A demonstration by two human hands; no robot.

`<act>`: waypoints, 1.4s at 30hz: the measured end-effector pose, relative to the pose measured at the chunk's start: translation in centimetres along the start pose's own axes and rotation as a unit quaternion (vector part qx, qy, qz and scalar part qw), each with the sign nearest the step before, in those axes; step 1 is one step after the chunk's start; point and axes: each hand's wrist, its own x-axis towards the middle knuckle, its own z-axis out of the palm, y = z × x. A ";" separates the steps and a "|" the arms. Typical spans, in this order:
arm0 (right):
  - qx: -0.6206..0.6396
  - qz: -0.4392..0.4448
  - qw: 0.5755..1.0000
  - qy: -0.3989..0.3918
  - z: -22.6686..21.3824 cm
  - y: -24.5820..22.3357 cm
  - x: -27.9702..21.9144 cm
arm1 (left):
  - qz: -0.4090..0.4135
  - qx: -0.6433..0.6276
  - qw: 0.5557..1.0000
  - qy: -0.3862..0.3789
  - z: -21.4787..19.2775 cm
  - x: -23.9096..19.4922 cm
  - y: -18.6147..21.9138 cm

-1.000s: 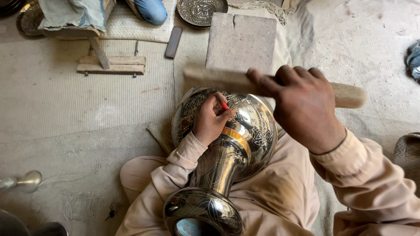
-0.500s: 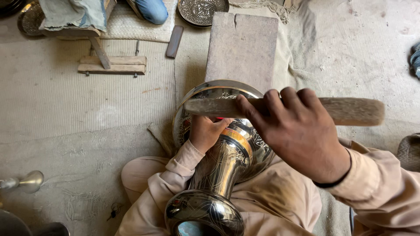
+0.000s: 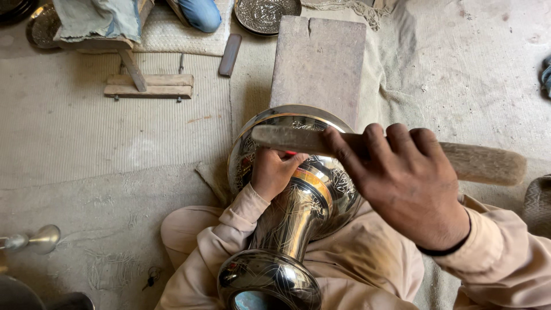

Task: The person sits on the floor and uses a chisel and hammer to engrave decorative patterns onto a large metal vessel. They repeatedly tap the chisel to create fine lines and motifs on the surface.

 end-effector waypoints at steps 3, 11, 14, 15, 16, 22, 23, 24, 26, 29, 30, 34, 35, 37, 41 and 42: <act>0.020 0.051 0.998 -0.013 0.7 0.8 -0.5 | -0.006 -0.053 0.995 0.088 0.2 0.8 0.3; 0.019 0.108 0.974 -0.200 4.0 1.8 -1.0 | -0.076 -0.115 0.989 0.043 0.8 1.8 1.7; 0.046 0.112 0.972 -0.200 5.2 1.9 -1.0 | -0.096 -0.094 0.990 0.045 0.9 1.6 1.8; 0.042 0.104 0.973 -0.202 5.4 1.9 -0.9 | -0.099 -0.087 0.990 0.046 0.8 1.8 1.7; 0.037 0.096 0.974 -0.204 5.5 2.0 -0.8 | -0.094 -0.099 0.989 0.048 0.9 2.0 1.7; 0.126 0.144 0.981 0.040 4.0 2.0 -0.1 | -0.064 -0.097 0.992 0.056 1.0 1.6 1.3; 0.116 0.116 0.986 0.030 3.7 2.2 0.2 | -0.067 -0.090 0.992 0.052 1.0 1.6 1.2; 0.106 0.088 0.990 0.020 3.2 2.4 0.5 | -0.070 -0.083 0.993 0.049 0.9 1.6 1.2; 0.076 0.046 0.996 0.014 2.6 2.3 1.3 | -0.060 -0.094 0.993 0.044 0.8 1.5 1.1; 0.048 0.026 0.998 0.028 2.1 1.6 2.5 | -0.076 -0.135 0.987 0.041 0.9 1.5 0.9; 0.062 0.031 0.997 0.034 2.1 1.3 2.8 | -0.087 -0.152 0.984 0.041 0.9 1.5 0.9; -0.021 -0.015 1.000 -0.006 2.0 0.7 3.5 | -0.090 -0.157 0.982 0.045 1.1 1.4 0.6; 0.002 -0.002 1.000 0.018 2.0 0.7 3.5 | -0.092 -0.156 0.983 0.043 1.1 1.5 0.5; 0.050 0.024 0.996 0.066 1.9 0.6 3.6 | -0.097 -0.162 0.981 0.042 1.1 1.5 0.4; 0.000 -0.006 1.000 -0.018 1.8 0.5 3.6 | -0.084 -0.132 0.987 0.032 1.0 1.6 0.3; 0.006 0.001 1.000 -0.011 1.8 0.6 3.5 | -0.076 -0.110 0.991 0.024 0.9 1.7 0.4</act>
